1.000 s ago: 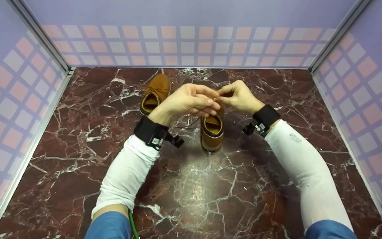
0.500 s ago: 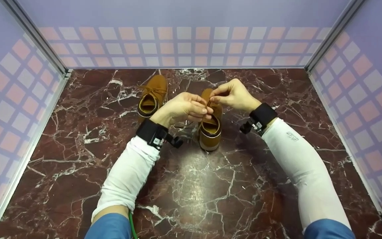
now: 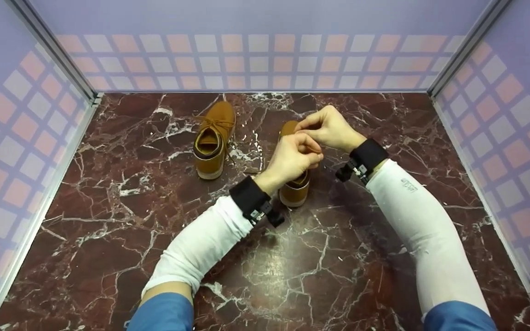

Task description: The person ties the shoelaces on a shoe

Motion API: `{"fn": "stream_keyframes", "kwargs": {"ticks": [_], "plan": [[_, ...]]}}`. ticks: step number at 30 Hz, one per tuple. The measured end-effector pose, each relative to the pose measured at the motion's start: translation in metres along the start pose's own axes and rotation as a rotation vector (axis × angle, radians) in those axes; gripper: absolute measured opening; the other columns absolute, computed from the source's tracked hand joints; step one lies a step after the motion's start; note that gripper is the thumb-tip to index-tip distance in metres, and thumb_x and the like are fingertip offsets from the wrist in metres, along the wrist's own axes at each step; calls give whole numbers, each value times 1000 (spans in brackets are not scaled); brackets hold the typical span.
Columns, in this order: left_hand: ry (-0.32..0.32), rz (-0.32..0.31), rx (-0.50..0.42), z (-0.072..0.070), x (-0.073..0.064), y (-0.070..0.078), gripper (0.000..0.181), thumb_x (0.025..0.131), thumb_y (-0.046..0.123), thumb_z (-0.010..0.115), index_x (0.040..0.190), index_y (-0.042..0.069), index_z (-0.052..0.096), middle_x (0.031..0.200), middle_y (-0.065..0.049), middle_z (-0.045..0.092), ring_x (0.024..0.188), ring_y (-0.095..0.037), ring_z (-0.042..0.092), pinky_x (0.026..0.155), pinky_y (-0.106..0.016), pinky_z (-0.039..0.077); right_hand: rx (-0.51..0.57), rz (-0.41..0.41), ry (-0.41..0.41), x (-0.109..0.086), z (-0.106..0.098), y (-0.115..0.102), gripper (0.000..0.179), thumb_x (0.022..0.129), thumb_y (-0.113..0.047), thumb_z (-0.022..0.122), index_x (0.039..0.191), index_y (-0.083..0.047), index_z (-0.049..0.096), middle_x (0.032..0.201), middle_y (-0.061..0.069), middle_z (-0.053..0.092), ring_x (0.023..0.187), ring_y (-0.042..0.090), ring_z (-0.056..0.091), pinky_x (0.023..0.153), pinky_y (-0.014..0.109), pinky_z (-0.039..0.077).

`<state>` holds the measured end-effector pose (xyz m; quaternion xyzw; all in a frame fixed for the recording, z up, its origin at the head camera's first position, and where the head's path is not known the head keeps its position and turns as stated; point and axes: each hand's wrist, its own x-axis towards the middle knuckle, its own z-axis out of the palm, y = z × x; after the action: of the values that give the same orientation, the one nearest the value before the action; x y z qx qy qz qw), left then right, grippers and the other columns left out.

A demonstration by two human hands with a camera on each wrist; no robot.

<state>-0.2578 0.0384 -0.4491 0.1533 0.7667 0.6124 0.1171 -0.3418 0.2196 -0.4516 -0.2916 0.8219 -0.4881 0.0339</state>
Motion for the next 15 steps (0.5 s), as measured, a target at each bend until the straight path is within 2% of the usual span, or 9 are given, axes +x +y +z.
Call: {"fn": "stream_keyframes", "kwargs": {"ticks": [3, 5, 8, 10, 13, 15], "plan": [[-14, 98, 352, -2, -3, 1, 31, 97, 3, 76, 127, 5, 79, 119, -16, 84, 108, -28, 79, 99, -40, 66, 17, 6, -21, -1, -1, -1, 11, 97, 5, 80, 105, 5, 87, 100, 25, 85, 74, -3, 77, 66, 14, 61], [-30, 172, 510, -4, -4, 2, 31, 95, 2, 73, 125, 7, 79, 110, -17, 83, 103, -34, 78, 94, -47, 64, 34, 14, -27, -2, -3, -1, 10, 97, 4, 81, 105, 5, 87, 97, 16, 88, 74, -2, 78, 66, 15, 62], [-19, 261, 628, -4, -5, 2, 12, 97, 4, 72, 108, 6, 76, 95, -16, 81, 89, -37, 77, 83, -52, 65, 59, 27, -29, -4, -5, 1, 11, 97, 3, 82, 106, 7, 86, 91, -1, 88, 73, -1, 78, 63, 16, 63], [20, 281, 701, -3, -5, 0, 4, 100, 12, 76, 99, 8, 74, 88, -13, 81, 83, -35, 78, 77, -52, 65, 73, 33, -36, -5, -5, 2, 12, 97, 3, 81, 107, 9, 85, 89, -9, 87, 72, -1, 77, 62, 16, 62], [65, 259, 790, -1, -6, -3, 11, 102, 25, 81, 105, 15, 83, 92, -5, 86, 85, -31, 81, 77, -49, 68, 66, 31, -47, -5, -5, 3, 14, 98, 2, 81, 108, 10, 85, 89, -12, 86, 70, -2, 75, 60, 14, 60], [56, 236, 811, -2, -5, -3, 18, 101, 30, 83, 115, 19, 87, 96, -4, 87, 88, -29, 83, 78, -46, 69, 56, 30, -47, -5, -4, 3, 11, 97, 3, 81, 107, 7, 86, 90, -7, 87, 69, -2, 75, 60, 14, 58]]}}
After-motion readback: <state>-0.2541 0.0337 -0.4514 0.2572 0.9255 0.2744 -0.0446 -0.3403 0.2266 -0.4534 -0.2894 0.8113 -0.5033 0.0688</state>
